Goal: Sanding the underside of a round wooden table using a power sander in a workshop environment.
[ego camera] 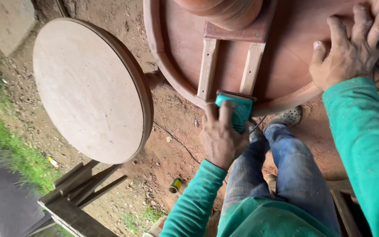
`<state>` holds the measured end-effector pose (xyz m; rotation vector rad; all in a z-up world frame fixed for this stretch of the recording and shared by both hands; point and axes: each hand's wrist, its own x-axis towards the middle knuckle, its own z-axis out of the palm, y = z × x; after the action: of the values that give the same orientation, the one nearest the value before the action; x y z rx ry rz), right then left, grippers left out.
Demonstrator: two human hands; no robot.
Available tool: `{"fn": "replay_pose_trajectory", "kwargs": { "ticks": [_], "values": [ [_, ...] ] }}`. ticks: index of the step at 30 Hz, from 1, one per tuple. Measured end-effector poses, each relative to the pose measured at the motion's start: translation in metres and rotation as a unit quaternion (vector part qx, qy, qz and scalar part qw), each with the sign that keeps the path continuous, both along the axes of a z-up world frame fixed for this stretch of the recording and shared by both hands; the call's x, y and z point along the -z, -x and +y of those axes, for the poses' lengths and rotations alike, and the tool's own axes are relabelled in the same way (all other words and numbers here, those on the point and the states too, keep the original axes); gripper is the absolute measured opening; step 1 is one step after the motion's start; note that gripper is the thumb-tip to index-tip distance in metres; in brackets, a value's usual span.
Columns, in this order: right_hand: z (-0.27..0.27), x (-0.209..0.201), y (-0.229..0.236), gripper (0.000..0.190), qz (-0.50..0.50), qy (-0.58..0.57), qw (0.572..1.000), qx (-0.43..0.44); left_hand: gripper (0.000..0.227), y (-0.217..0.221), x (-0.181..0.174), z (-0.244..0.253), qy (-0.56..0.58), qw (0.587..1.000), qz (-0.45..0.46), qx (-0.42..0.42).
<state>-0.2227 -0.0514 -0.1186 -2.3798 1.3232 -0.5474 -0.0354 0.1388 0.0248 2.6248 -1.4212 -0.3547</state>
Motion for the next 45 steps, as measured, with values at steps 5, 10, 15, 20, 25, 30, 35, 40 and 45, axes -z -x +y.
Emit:
{"fn": "replay_pose_trajectory", "kwargs": {
  "ticks": [5, 10, 15, 20, 25, 30, 35, 40, 45],
  "values": [
    [-0.001, 0.0, -0.006, 0.048, 0.03, 0.024, 0.999, 0.019, 0.068, -0.02, 0.009, 0.021, 0.024, 0.999, -0.032, -0.015],
    [-0.006, -0.017, -0.01, 0.047, 0.02, 0.001, 1.0, -0.019, 0.066, -0.025, 0.016, 0.027, 0.052, 0.99, -0.028, -0.131],
    [-0.01, -0.012, -0.004, 0.047, 0.039, -0.008, 0.999, -0.019, 0.071, 0.059, 0.016, 0.001, 0.044, 0.989, -0.024, -0.14],
    [-0.011, -0.014, -0.004, 0.051, 0.05, 0.003, 0.997, -0.056, 0.068, 0.11, 0.008, -0.004, 0.12, 0.989, 0.027, -0.076],
    [-0.01, -0.003, -0.005, 0.053, 0.078, 0.006, 0.995, -0.066, 0.071, 0.052, 0.018, 0.037, 0.153, 0.978, 0.016, -0.141],
    [-0.007, -0.007, -0.007, 0.061, 0.087, -0.067, 0.994, -0.028, 0.065, -0.031, 0.04, 0.069, 0.163, 0.97, -0.003, -0.179],
    [-0.008, -0.002, -0.006, 0.057, 0.1, 0.017, 0.993, -0.056, 0.062, -0.03, 0.017, 0.051, 0.137, 0.975, -0.026, -0.174],
    [-0.014, -0.002, -0.002, 0.059, 0.115, 0.006, 0.992, -0.052, 0.077, 0.07, 0.013, 0.012, 0.098, 0.988, -0.018, -0.115],
    [-0.016, -0.005, -0.003, 0.06, 0.076, 0.02, 0.994, -0.082, 0.073, 0.079, 0.008, 0.006, 0.087, 0.994, 0.023, -0.063]
  ]
}}
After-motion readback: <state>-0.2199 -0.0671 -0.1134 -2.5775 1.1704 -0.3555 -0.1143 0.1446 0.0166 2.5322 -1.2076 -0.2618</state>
